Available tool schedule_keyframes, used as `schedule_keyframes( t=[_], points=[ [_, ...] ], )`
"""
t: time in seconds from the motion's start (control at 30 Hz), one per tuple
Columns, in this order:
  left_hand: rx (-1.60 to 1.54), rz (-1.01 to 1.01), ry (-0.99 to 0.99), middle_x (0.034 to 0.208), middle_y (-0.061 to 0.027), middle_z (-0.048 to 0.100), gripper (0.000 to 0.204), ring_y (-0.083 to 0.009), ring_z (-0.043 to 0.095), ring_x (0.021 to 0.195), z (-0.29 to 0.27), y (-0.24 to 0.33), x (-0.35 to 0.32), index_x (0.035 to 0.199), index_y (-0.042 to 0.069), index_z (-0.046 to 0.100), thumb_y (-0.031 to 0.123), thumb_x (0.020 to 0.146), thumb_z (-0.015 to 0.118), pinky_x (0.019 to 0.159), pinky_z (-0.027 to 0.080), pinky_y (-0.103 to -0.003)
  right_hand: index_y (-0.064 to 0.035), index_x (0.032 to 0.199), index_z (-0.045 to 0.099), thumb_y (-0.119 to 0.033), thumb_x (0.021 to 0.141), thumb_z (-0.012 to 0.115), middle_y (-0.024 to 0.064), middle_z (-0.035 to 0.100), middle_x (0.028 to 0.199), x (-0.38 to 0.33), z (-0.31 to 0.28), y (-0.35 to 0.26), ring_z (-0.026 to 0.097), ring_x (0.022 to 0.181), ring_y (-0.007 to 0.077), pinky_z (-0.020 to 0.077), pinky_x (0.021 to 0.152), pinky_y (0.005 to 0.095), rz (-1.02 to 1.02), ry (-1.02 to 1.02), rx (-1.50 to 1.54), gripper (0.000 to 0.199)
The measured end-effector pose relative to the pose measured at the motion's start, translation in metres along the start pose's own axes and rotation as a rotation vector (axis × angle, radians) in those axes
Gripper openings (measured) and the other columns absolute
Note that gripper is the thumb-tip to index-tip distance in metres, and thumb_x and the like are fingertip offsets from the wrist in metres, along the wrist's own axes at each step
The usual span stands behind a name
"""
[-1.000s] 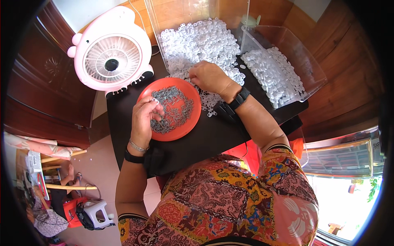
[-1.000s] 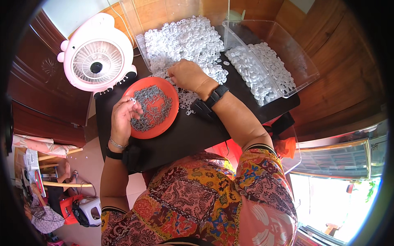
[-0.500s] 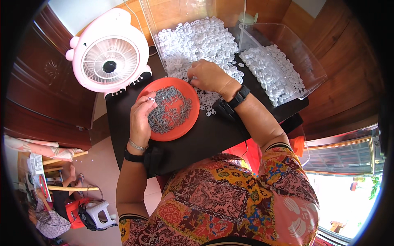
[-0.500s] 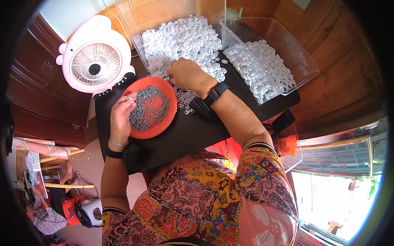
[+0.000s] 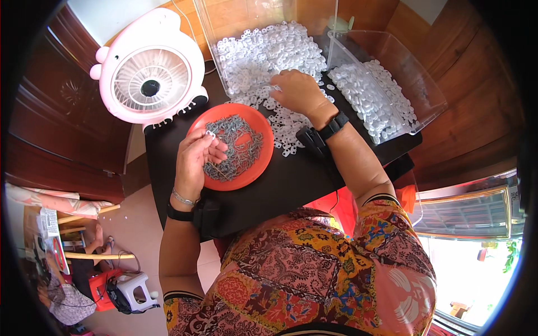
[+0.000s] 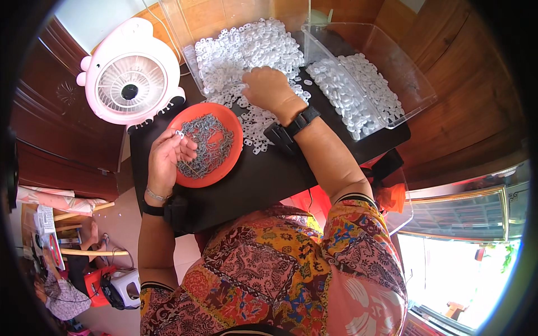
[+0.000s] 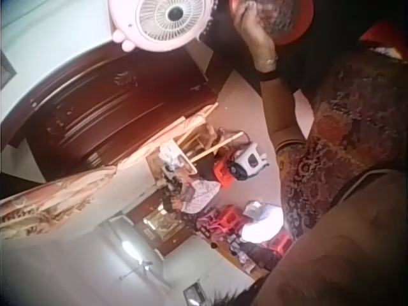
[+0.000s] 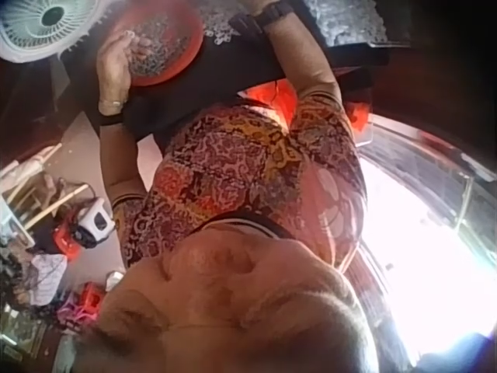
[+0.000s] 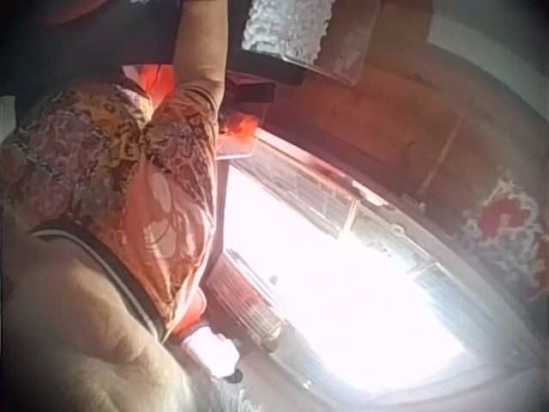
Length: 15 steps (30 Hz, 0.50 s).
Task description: Manually assembling small white plastic housings by inserting tiny metal components into them at a workstation.
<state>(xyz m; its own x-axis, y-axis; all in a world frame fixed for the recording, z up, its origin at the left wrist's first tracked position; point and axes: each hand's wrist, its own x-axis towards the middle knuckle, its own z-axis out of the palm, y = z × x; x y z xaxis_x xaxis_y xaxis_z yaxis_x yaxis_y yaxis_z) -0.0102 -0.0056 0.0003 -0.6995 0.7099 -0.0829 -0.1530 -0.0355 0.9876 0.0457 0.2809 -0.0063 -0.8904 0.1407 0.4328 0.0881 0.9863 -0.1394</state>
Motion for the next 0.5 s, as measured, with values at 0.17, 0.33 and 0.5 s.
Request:
schedule_keyframes(
  t=[0.17, 0.33, 0.5],
  points=[
    [-0.047, 0.073, 0.125, 0.074, -0.0104, 0.065, 0.022, -0.0147, 0.060, 0.059, 0.0060, -0.0004, 0.0015, 0.082, 0.003, 0.056, 0.021, 0.092, 0.047, 0.056, 0.046, -0.024, -0.0098, 0.086, 0.067, -0.018, 0.079, 0.054, 0.0116, 0.068, 0.089, 0.0008, 0.0043, 0.0023, 0.064, 0.086, 0.0324, 0.0518, 0.074, 0.0446, -0.043, -0.178, -0.085, 0.017],
    [0.023, 0.040, 0.099, 0.064, -0.0069, 0.059, 0.023, -0.0115, 0.054, 0.052, 0.0039, 0.0073, -0.0021, 0.080, 0.002, 0.057, 0.020, 0.092, 0.048, 0.050, 0.042, -0.021, -0.0107, 0.084, 0.067, -0.015, 0.079, 0.053, 0.0120, 0.068, 0.084, 0.0032, 0.0032, 0.0022, 0.065, 0.084, 0.0326, 0.0513, 0.073, 0.0445, 0.002, -0.237, -0.045, 0.016],
    [0.046, 0.074, 0.110, 0.062, -0.0056, 0.057, 0.024, -0.0102, 0.053, 0.052, 0.0046, 0.0075, -0.0018, 0.078, 0.002, 0.058, 0.019, 0.092, 0.048, 0.048, 0.040, -0.020, -0.0116, 0.085, 0.067, -0.012, 0.079, 0.052, 0.0111, 0.068, 0.084, 0.0029, 0.0063, 0.0037, 0.065, 0.083, 0.0327, 0.0513, 0.072, 0.0434, 0.032, -0.170, 0.033, 0.016]
  ],
)
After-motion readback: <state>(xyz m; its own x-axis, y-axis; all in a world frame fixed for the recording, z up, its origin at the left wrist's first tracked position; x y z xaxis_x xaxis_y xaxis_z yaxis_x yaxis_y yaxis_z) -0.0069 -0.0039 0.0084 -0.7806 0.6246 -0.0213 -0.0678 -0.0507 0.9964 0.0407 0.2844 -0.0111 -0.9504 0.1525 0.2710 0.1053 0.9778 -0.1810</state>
